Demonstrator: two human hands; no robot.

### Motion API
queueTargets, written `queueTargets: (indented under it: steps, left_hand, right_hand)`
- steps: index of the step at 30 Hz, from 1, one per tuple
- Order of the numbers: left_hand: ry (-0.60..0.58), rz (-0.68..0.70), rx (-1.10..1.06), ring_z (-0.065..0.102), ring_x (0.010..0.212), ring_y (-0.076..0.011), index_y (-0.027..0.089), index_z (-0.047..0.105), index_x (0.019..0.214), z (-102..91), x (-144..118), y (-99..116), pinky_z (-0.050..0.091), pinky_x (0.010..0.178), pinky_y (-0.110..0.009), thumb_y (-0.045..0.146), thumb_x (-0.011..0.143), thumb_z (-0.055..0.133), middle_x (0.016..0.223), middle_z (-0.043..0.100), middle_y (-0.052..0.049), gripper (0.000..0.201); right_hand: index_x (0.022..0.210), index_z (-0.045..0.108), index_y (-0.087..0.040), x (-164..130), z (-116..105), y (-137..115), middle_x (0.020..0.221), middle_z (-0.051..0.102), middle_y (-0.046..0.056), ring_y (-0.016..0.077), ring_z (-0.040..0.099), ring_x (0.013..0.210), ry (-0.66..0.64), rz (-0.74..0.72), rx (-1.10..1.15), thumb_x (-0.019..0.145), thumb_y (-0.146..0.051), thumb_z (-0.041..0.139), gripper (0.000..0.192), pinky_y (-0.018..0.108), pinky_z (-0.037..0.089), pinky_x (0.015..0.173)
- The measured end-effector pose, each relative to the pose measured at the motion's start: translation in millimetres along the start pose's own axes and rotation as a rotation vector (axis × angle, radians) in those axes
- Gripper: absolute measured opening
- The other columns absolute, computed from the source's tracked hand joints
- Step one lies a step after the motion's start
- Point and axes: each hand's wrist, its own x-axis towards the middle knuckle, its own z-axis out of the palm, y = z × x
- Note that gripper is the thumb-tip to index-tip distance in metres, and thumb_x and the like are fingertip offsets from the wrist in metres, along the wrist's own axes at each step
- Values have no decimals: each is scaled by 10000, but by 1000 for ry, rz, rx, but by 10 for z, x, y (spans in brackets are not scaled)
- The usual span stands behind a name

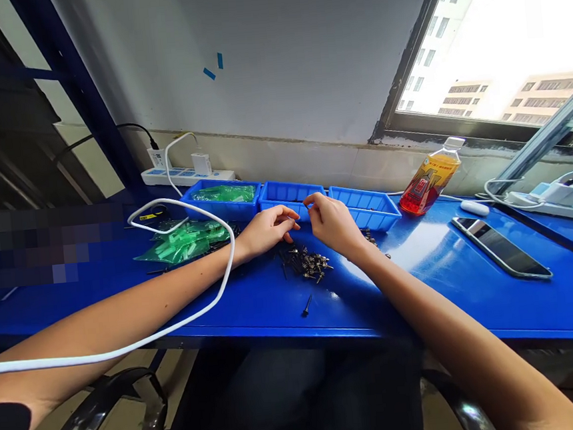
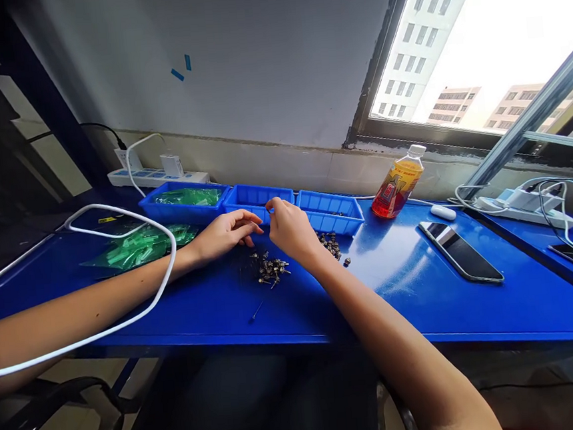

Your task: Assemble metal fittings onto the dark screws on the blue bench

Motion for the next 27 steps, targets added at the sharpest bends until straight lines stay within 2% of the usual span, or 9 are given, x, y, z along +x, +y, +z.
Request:
queueTargets:
  steps: [6, 10, 13, 17, 21, 25, 27]
  left_hand:
    - [70, 159, 47, 534, 626, -102, 147, 533, 842, 0, 40, -94, 459, 650, -261, 180, 689, 548, 734, 557, 17, 157]
    - [70, 176, 25, 515, 634, -103, 159, 490, 800, 7, 45, -103, 445, 642, -254, 188, 680, 546, 689, 524, 29, 135]
    - [76, 176, 17, 512, 632, -101, 168, 468, 779, 11, 44, -100, 443, 639, -251, 175, 671, 547, 679, 519, 34, 134]
    - [62, 171, -18, 543, 671, -112, 172, 462, 802, 14, 52, -118, 454, 640, -251, 143, 672, 541, 703, 554, 24, 155]
    - [81, 156, -6, 562, 678, -117, 166, 482, 844, 26, 61, -144, 469, 642, -257, 147, 684, 555, 748, 586, 8, 177]
    - [68, 140, 97, 560, 635, -117, 157, 524, 882, 47, 59, -133, 470, 614, -258, 244, 711, 588, 785, 607, -7, 203]
    - [45, 144, 128, 573, 648, -130, 152, 540, 876, 57, 55, -114, 475, 611, -261, 290, 728, 581, 793, 622, -20, 207]
  right_hand:
    - [956, 607, -144, -35, 14, -1, 909, 646, 80, 178, 585, 837, -81, -87, 6, 801, -62, 388, 281, 258, 410, 709]
    - [1072, 587, -149, -53, 13, -27, 957, 630, 87, 184, 581, 848, -106, -138, -35, 802, -60, 375, 354, 267, 412, 731]
    - [1030, 611, -146, -58, 3, -35, 896, 624, 87, 185, 581, 805, -130, -136, -71, 806, -75, 375, 333, 268, 413, 708]
    - [959, 614, -154, -59, 2, -25, 870, 643, 71, 162, 585, 740, -107, -114, -12, 785, -74, 395, 291, 252, 406, 654]
    - [860, 579, -178, -50, 20, -14, 701, 638, 12, 131, 576, 629, -85, -40, 169, 740, -75, 440, 211, 230, 405, 596]
    - [730, 509, -187, -15, 43, 16, 651, 617, -10, 115, 590, 603, -55, 71, 528, 733, -136, 487, 56, 221, 449, 581]
    - [698, 491, -187, 2, 52, 35, 634, 609, -11, 119, 601, 613, -63, 106, 658, 732, -165, 502, 42, 231, 468, 592]
